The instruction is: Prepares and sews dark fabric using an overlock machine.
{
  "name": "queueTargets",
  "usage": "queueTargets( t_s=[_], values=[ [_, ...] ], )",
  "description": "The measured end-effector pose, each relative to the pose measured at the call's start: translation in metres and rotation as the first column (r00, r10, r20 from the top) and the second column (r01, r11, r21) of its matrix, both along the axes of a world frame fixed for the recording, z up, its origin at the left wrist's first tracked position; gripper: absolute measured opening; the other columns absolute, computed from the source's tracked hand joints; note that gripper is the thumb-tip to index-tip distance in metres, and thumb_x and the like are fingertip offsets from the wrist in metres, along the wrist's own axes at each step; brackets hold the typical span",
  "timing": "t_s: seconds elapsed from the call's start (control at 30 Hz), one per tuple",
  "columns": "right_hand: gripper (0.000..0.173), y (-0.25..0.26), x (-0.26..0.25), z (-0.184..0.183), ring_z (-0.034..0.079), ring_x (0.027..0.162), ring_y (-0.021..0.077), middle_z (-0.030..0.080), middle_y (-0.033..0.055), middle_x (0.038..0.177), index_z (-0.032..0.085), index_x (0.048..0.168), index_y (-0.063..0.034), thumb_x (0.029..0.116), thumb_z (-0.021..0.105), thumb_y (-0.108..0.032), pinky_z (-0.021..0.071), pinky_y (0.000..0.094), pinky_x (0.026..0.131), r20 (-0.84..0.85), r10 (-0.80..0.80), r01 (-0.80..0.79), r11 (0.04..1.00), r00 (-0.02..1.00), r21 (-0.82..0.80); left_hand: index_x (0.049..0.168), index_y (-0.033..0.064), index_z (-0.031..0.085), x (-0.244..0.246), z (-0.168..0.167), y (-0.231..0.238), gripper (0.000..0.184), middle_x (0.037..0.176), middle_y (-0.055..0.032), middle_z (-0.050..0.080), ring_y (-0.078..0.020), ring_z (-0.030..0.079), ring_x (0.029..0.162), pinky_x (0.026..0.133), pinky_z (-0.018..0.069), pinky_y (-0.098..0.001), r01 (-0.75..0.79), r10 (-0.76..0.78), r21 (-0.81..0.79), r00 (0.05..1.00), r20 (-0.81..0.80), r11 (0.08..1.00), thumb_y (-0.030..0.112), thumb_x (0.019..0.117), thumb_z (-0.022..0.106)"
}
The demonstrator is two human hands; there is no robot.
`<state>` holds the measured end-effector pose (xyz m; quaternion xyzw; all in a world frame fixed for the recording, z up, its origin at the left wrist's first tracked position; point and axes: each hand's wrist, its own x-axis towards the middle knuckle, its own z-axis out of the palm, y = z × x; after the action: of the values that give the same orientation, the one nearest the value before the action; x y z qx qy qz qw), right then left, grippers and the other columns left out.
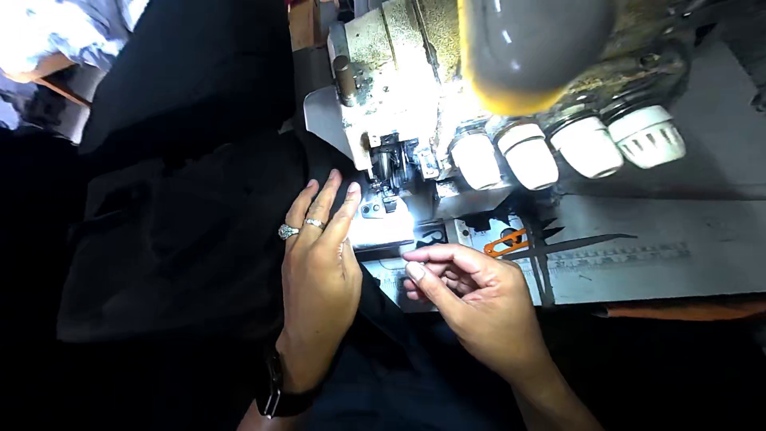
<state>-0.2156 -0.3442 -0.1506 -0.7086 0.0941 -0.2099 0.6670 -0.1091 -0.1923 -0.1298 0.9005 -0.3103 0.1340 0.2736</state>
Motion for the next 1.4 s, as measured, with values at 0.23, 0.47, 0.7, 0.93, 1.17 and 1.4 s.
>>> queueTargets(
  t_s=[0.23,0.47,0.7,0.93,1.17,1.4],
  values=[
    [0.015,0.003,-0.002,0.001,0.074,0.073,0.0066,0.076,-0.0009,0.085,0.074,0.106,-0.0020,0.0954,0.070,-0.013,0.0646,0.0206,0.064,-0.083,0.002,0.001,1.000,0.997,0.030,0.112,0.0195,0.080,-0.043,0.009,0.007,0.036,0.111,-0.0075,0.069,-0.0176,0.064,0.096,0.074,0.0519,-0.0323,-0.053,0.053,-0.007,0.999,0.009,0.999,0.008,0.0939,0.051],
    [0.007,-0.006,0.015,0.001,0.061,0.060,-0.0007,0.067,-0.0053,0.069,0.073,0.089,-0.0086,0.0927,0.070,-0.014,0.0523,0.0141,0.056,-0.168,-0.066,0.095,0.981,0.984,0.168,0.114,0.0235,0.079,-0.041,0.024,0.000,0.032,0.105,-0.0003,0.069,-0.0131,0.062,0.095,0.083,0.0494,-0.0390,0.259,-0.258,-0.016,0.952,-0.161,0.966,0.046,0.0970,0.065],
    [0.012,-0.003,-0.001,0.002,0.066,0.069,0.0006,0.072,-0.0034,0.081,0.075,0.101,-0.0051,0.0964,0.069,-0.014,0.0571,0.0146,0.065,-0.087,-0.098,0.107,0.990,0.991,0.096,0.109,0.0163,0.075,0.077,0.051,0.054,0.029,0.145,-0.0032,0.058,-0.0235,0.047,0.139,0.111,0.0397,-0.0535,0.453,-0.422,0.099,0.877,-0.230,0.886,0.041,0.0940,0.067],
    [0.013,-0.014,-0.001,0.000,0.067,0.066,0.0059,0.069,-0.0006,0.074,0.070,0.090,-0.0042,0.0998,0.063,-0.009,0.0586,0.0202,0.064,-0.109,-0.063,0.097,0.934,0.992,0.343,0.101,0.0114,0.074,0.087,0.049,0.045,0.009,0.080,0.0061,0.069,0.0005,0.061,0.066,0.060,0.0516,-0.0171,0.142,-0.251,-0.261,0.857,-0.450,0.955,0.019,0.0984,0.069],
    [0.012,-0.012,-0.005,0.001,0.066,0.064,0.0049,0.070,-0.0015,0.074,0.071,0.091,-0.0046,0.0991,0.065,-0.012,0.0567,0.0183,0.062,-0.106,-0.128,0.149,0.963,0.986,0.226,0.101,0.0112,0.073,0.078,0.052,0.042,0.015,0.082,0.0072,0.069,0.0024,0.062,0.071,0.064,0.0514,-0.0164,0.083,-0.184,-0.264,0.903,-0.388,0.961,0.020,0.1034,0.061],
    [0.012,-0.010,-0.005,0.000,0.065,0.063,0.0042,0.069,-0.0024,0.072,0.071,0.091,-0.0057,0.0989,0.065,-0.013,0.0555,0.0171,0.060,-0.101,-0.152,0.167,0.972,0.983,0.165,0.101,0.0098,0.075,0.076,0.054,0.044,0.022,0.084,0.0051,0.071,-0.0003,0.064,0.074,0.067,0.0536,-0.0188,0.103,-0.252,-0.361,0.883,-0.397,0.927,0.019,0.1064,0.055]
  ],
)
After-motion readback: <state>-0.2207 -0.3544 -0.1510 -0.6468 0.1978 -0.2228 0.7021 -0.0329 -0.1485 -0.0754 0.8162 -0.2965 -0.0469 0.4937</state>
